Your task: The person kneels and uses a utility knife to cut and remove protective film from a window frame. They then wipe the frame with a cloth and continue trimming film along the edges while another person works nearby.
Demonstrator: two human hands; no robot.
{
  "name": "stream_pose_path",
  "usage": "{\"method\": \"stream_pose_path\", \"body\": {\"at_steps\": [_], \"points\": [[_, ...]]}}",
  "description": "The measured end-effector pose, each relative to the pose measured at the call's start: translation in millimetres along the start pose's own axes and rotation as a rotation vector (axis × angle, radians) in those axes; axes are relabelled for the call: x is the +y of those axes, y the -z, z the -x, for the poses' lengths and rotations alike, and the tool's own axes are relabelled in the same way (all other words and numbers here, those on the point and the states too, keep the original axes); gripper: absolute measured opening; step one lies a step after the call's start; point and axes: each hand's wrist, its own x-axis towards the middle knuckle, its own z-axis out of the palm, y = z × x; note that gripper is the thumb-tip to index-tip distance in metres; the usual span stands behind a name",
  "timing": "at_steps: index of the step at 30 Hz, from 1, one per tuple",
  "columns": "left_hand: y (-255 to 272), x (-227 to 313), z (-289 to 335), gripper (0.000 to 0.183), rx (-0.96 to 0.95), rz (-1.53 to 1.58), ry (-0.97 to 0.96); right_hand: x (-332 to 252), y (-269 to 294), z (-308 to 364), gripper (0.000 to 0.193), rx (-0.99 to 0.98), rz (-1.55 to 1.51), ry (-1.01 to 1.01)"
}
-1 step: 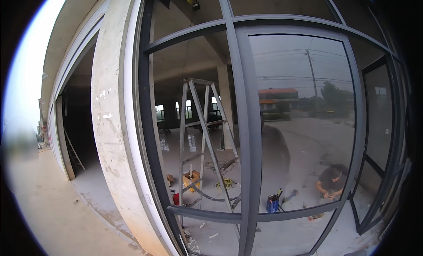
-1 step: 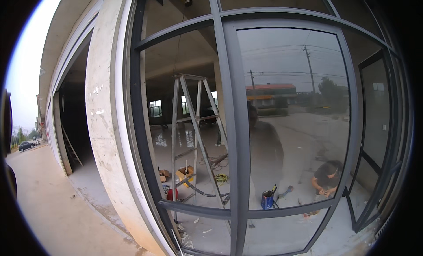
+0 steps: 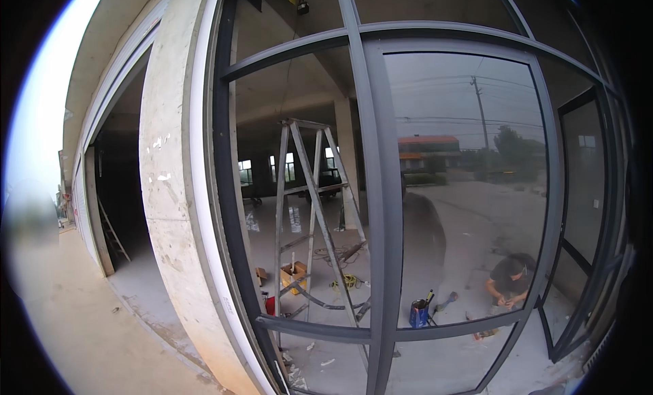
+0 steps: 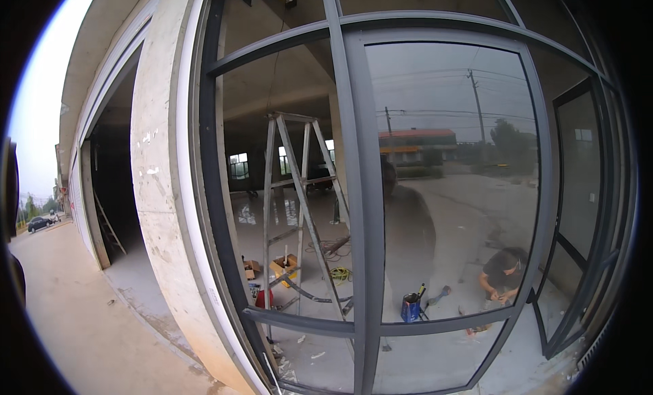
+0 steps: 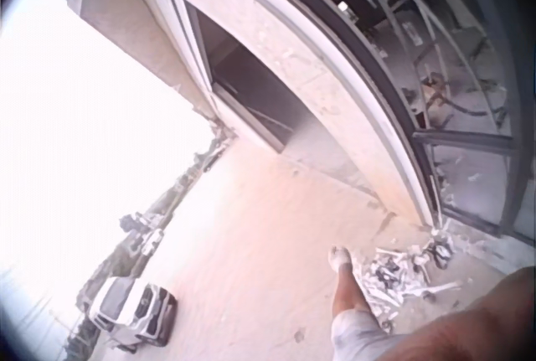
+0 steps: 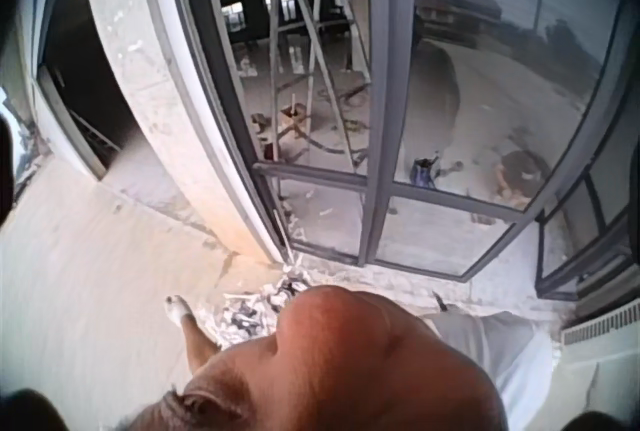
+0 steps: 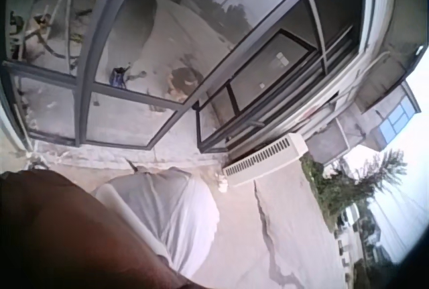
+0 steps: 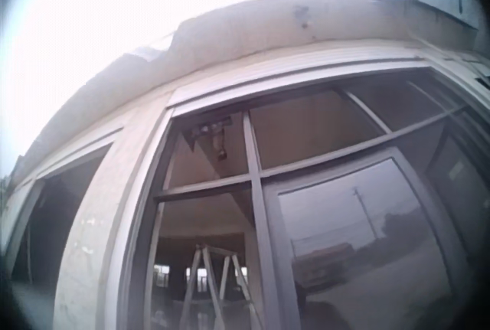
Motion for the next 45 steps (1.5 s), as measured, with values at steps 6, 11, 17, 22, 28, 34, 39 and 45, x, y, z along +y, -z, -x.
{"method": "stream_pose_path", "body": {"at_steps": [6,11,17,22,28,34,39,45], "points": [[34.4,182.4,35.6,0.030,0.081,0.101,-0.305,2.5,0.5,4.9,0.024,-0.011,-0.007,-0.008],[49.6,315.4,33.3,0.016,0.010,0.448,-0.553,8.0,1.1,5.2,0.025,-0.011,-0.016,-0.008],[167.9,487.3,153.0,0.009,0.128,0.550,-1.123,2.6,-4.3,-5.8,0.026,-0.031,-0.025,0.028],[212.8,546.8,223.3,0.022,0.057,0.677,-1.367,19.1,-1.3,7.5,0.026,-0.032,-0.033,-0.015],[250.7,587.2,267.8,0.045,0.209,0.659,-1.717,49.8,8.9,26.1,0.027,-0.017,-0.060,-0.083],[289.2,615.0,301.4,0.059,0.069,0.814,-1.933,73.6,-1.7,14.6,0.028,-0.046,-0.117,-0.055],[284.9,623.2,355.1,0.055,0.133,0.757,-1.886,118.6,-8.5,19.0,0.029,-0.041,-0.189,-0.100],[288.6,642.2,411.3,0.050,0.206,0.703,-1.863,205.4,-29.7,40.7,0.030,-0.001,-0.280,-0.250]]}}
